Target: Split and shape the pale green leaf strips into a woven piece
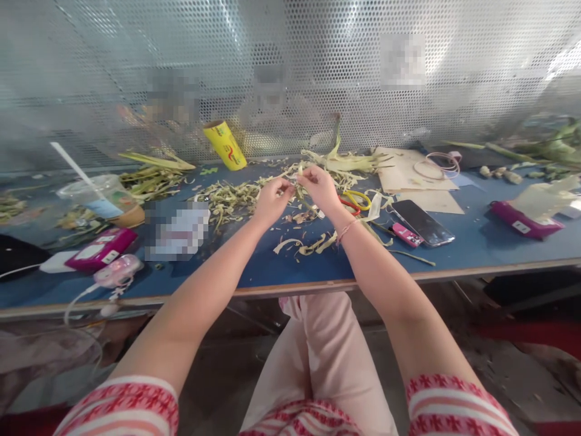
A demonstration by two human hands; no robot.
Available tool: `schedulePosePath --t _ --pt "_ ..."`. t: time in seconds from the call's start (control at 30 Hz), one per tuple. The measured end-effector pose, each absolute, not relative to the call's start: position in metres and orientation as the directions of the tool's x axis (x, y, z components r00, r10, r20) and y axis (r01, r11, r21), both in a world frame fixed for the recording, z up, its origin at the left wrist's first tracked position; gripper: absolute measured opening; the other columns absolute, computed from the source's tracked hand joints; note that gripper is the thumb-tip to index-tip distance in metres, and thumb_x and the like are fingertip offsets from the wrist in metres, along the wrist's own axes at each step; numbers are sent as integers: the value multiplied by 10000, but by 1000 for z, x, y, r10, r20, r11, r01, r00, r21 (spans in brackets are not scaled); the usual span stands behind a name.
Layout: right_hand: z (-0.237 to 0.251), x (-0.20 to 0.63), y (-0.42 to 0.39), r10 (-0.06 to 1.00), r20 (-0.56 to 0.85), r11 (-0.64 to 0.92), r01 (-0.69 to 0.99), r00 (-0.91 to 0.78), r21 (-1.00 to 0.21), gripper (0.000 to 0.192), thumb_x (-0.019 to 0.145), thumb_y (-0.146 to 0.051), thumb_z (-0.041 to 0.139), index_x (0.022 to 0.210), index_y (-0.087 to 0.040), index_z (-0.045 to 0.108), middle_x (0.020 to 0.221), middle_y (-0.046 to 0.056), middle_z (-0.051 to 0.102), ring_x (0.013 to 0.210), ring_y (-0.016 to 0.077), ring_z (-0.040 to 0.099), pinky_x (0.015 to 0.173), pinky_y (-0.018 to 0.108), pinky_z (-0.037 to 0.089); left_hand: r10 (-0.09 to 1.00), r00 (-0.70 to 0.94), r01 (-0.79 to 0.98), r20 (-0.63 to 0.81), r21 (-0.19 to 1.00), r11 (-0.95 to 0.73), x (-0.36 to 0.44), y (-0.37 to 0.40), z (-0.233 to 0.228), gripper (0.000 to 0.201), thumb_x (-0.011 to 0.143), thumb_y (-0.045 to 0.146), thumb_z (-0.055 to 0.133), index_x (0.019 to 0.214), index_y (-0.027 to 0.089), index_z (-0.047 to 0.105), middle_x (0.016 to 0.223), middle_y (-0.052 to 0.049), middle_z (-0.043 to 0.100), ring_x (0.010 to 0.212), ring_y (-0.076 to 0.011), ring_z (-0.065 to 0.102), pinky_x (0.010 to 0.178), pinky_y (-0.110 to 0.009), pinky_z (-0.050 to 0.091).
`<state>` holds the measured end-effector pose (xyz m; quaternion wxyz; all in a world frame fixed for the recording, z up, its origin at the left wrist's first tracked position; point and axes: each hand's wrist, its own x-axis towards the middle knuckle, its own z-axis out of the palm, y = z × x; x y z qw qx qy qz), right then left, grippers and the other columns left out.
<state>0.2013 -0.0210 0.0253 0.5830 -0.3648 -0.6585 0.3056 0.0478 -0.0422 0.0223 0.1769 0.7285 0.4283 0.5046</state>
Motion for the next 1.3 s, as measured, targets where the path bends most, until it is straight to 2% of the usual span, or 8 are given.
schedulePosePath --t 0.1,0.23,0.43,0.6,0.7,0.83,1.0,1.3 --pt "25 201 -20 806 586 590 170 -82 -789 276 762 -426 687 695 -211 527 690 -11 495 657 127 451 660 292 404 805 114 468 582 683 -561 49 -43 22 188 864 228 576 688 216 512 706 -23 567 735 -182 543 760 -323 424" --pt "25 203 -17 747 649 661 261 -142 -703 257 811 -444 612 726 -204 581 826 34 568 807 168 527 794 326 432 821 102 429 562 720 -546 48 -45 22 211 892 293 568 713 221 484 697 -23 554 744 -186 548 789 -333 430" --pt "25 202 -24 840 458 543 427 -293 -723 251 868 -311 493 639 -209 492 660 -1 518 683 156 491 705 310 381 887 13 328 461 836 -439 47 -42 21 220 917 252 507 704 225 460 644 8 518 677 -166 525 763 -318 436" --pt "25 197 -30 838 457 546 483 -299 -685 178 863 -204 428 689 -222 464 659 9 541 682 168 503 710 309 387 908 14 249 420 878 -410 49 -38 16 250 891 258 537 665 216 440 644 11 488 679 -152 506 739 -301 442" --pt "24 198 -29 827 481 558 525 -291 -643 135 816 -130 407 804 -215 511 686 16 547 707 185 511 726 317 403 918 51 246 393 886 -393 51 -39 15 234 905 248 504 683 207 443 659 14 492 658 -133 496 712 -286 438" --pt "22 201 -26 757 561 644 531 -336 -550 265 806 -122 390 1015 -184 541 851 62 595 824 209 539 806 349 441 907 68 328 416 849 -414 52 -40 15 239 897 157 457 663 200 437 631 18 489 630 -124 480 693 -277 422" --pt "24 202 -26 654 621 740 537 -432 -406 187 855 -135 361 895 -189 535 952 115 599 922 225 543 867 361 445 934 53 224 353 907 -355 53 -41 18 243 877 106 441 654 199 414 625 29 438 618 -114 472 657 -248 436" --pt "31 201 -35 721 530 678 614 -446 -405 166 821 -101 364 788 -198 495 776 67 576 758 194 515 724 298 383 934 62 224 352 907 -357 50 -39 18 222 896 175 493 677 189 464 615 30 460 585 -102 433 627 -237 381"
